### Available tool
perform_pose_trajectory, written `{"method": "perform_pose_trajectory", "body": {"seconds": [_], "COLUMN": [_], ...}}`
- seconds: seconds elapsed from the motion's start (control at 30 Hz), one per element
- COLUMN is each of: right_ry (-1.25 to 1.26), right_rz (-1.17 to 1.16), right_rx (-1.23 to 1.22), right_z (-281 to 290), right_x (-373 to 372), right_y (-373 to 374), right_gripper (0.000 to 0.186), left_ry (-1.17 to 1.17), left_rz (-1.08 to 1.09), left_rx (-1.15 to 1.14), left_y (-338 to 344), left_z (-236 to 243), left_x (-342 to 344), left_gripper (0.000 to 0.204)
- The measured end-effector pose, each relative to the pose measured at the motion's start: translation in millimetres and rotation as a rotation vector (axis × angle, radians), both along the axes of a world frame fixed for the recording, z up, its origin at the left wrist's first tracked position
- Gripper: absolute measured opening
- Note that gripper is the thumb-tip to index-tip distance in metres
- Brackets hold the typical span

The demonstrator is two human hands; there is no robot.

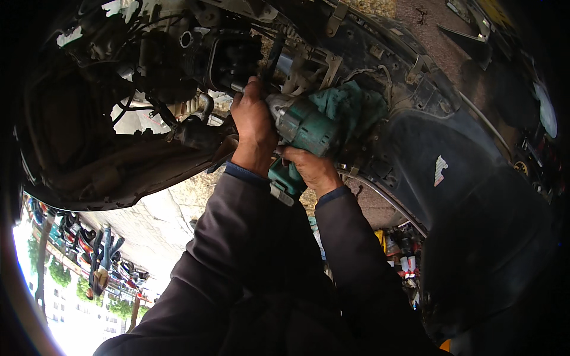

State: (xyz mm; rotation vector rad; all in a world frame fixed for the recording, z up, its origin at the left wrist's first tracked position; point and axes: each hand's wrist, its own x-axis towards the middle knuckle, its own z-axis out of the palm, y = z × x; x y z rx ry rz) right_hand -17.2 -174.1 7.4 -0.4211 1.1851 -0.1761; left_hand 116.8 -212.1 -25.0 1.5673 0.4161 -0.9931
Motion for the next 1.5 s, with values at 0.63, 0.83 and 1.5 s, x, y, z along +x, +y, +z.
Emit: {"method": "perform_pose_trajectory", "body": {"seconds": [0.63,0.83,1.5], "right_ry": [0.068,0.010,0.089], "right_rz": [-0.017,0.113,-0.057], "right_rx": [0.123,-0.208,0.287], "right_z": [-8,-8,-45], "right_x": [-7,-13,-26], "right_y": [-73,-69,-59], "right_gripper": [0.016,0.027,0.018], "left_ry": [-0.010,0.064,0.120], "left_rz": [0.009,0.022,0.031], "left_rx": [-0.001,-0.048,0.022], "left_y": [-55,-56,-54], "left_z": [-2,4,-54], "left_x": [0,-2,-19], "left_gripper": [0.024,0.031,0.021]}}
